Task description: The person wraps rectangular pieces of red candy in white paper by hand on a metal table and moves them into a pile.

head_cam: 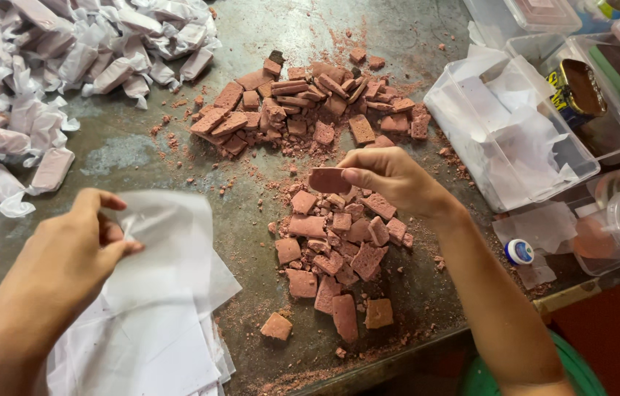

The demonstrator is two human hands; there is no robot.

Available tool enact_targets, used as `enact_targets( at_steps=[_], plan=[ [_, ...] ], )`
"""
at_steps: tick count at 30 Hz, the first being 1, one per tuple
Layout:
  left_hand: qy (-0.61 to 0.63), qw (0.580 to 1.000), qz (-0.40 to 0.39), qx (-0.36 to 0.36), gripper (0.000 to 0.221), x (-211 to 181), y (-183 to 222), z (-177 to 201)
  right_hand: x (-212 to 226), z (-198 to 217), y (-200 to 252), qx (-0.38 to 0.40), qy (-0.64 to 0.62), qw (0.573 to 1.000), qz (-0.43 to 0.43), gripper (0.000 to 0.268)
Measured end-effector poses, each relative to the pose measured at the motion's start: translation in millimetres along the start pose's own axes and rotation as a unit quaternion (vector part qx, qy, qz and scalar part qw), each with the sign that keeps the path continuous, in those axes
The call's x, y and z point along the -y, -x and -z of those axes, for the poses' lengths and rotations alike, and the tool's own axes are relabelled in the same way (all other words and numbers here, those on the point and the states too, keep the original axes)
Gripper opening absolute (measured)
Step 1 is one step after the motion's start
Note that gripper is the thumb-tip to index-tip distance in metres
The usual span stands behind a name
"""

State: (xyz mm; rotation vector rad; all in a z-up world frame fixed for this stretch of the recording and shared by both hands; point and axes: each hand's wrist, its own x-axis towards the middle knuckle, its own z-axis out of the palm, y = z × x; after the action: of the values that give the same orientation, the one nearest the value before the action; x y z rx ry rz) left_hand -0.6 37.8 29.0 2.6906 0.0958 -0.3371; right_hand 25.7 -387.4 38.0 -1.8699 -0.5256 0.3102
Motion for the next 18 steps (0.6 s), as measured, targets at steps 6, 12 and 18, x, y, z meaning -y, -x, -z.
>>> enact_targets(
  at_steps=[6, 12, 18],
  plan=[
    [0.18, 0.979, -0.052, -0.085, 0.062, -24, 10, 10, 11, 12, 6, -0.008, 0.078, 0.997, 0.019, 0.017],
    [0.26, 0.958, -0.069, -0.1, 0.025, -31, 9, -6, 6, 33, 7, -0.207, 0.367, 0.895, -0.146, 0.02],
    [0.504, 0.858, 0.0, 0.099, 0.011, -58, 11, -19, -23, 33, 2, -0.159, 0.331, 0.918, -0.148, 0.022]
  ],
)
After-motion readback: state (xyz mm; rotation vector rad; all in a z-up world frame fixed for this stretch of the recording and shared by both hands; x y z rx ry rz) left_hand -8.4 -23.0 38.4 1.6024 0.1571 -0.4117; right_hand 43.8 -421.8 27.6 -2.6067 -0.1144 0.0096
